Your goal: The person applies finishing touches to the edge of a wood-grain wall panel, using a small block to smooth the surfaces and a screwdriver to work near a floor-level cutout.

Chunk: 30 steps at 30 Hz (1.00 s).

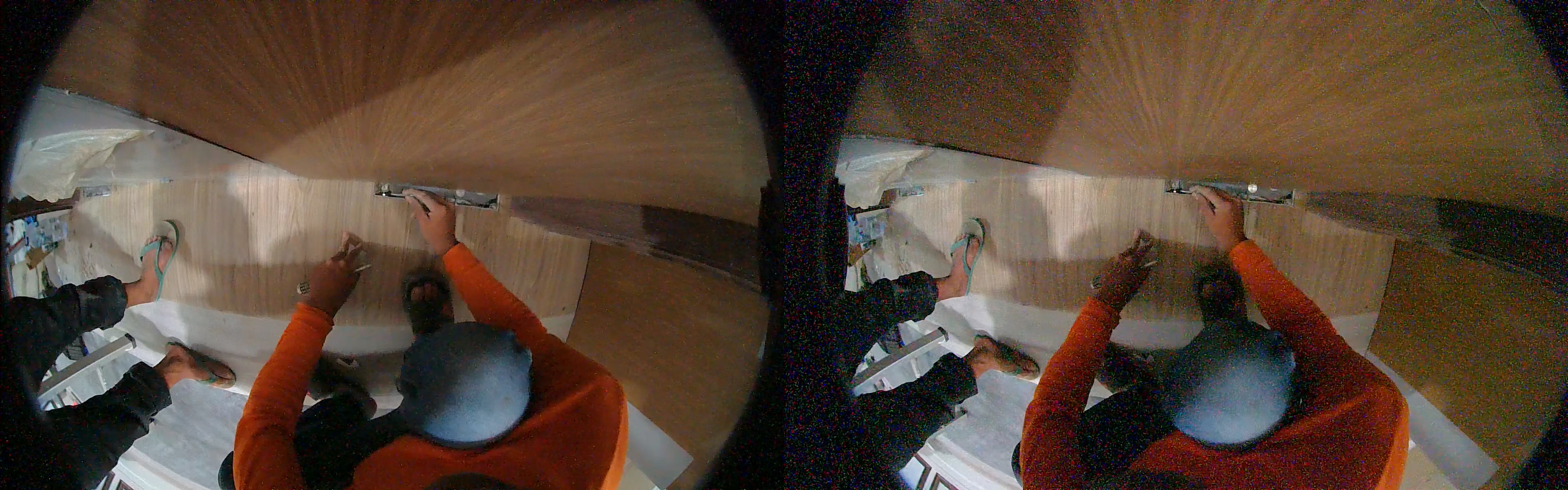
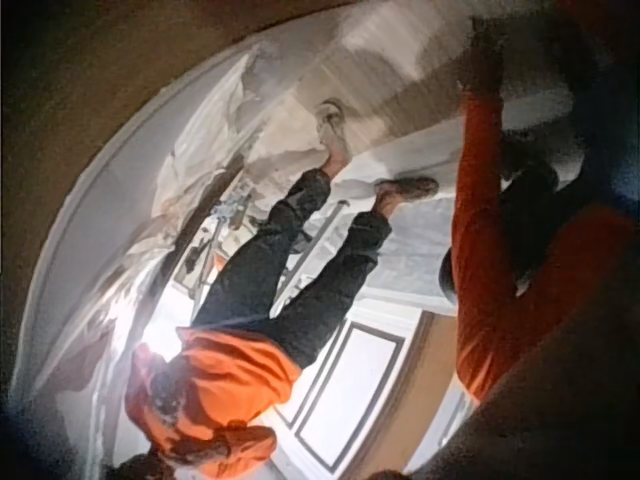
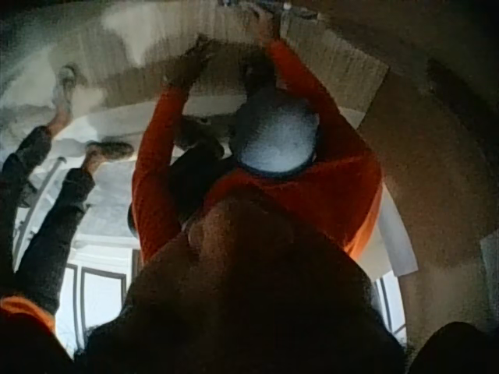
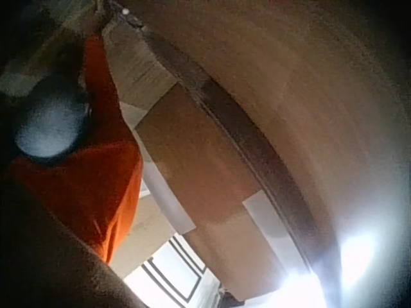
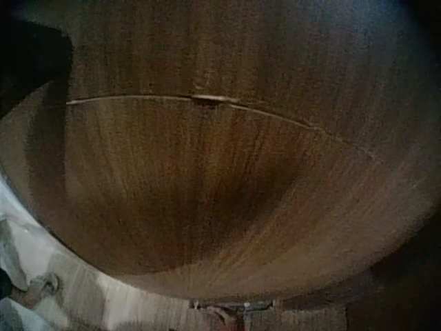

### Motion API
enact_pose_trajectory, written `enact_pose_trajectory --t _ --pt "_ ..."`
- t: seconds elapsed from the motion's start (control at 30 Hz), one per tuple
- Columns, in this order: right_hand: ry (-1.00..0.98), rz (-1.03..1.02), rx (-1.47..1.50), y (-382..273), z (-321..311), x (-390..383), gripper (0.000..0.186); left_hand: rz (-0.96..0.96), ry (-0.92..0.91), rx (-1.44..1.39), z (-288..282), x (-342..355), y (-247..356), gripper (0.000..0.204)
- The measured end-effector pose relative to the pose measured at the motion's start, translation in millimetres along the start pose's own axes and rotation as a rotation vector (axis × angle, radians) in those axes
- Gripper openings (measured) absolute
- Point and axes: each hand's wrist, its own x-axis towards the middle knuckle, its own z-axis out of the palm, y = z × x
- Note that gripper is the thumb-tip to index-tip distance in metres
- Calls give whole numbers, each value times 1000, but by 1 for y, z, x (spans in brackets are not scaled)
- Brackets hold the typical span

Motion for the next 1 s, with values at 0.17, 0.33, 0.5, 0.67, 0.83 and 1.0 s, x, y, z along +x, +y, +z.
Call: enact_pose_trajectory --t 0.17,0.33,0.5,0.67,0.83,1.0 --pt "-115 -77 -153 2 3 14 19 -74 3 46 -7 17 13 48" --pt "-199 4 -244 3 7 23 20 -99 2 -78 -18 10 20 50" --pt "-168 -26 -206 -8 12 25 22 -4 124 -60 -3 2 2 51" --pt "-187 35 -289 -6 9 20 22 -33 48 -49 7 3 1 53" --pt "-17 -15 -133 -13 2 16 23 -15 88 -59 6 5 -3 51" --pt "-335 174 -210 -28 -3 -25 31 -439 4 -579 -13 17 20 45"
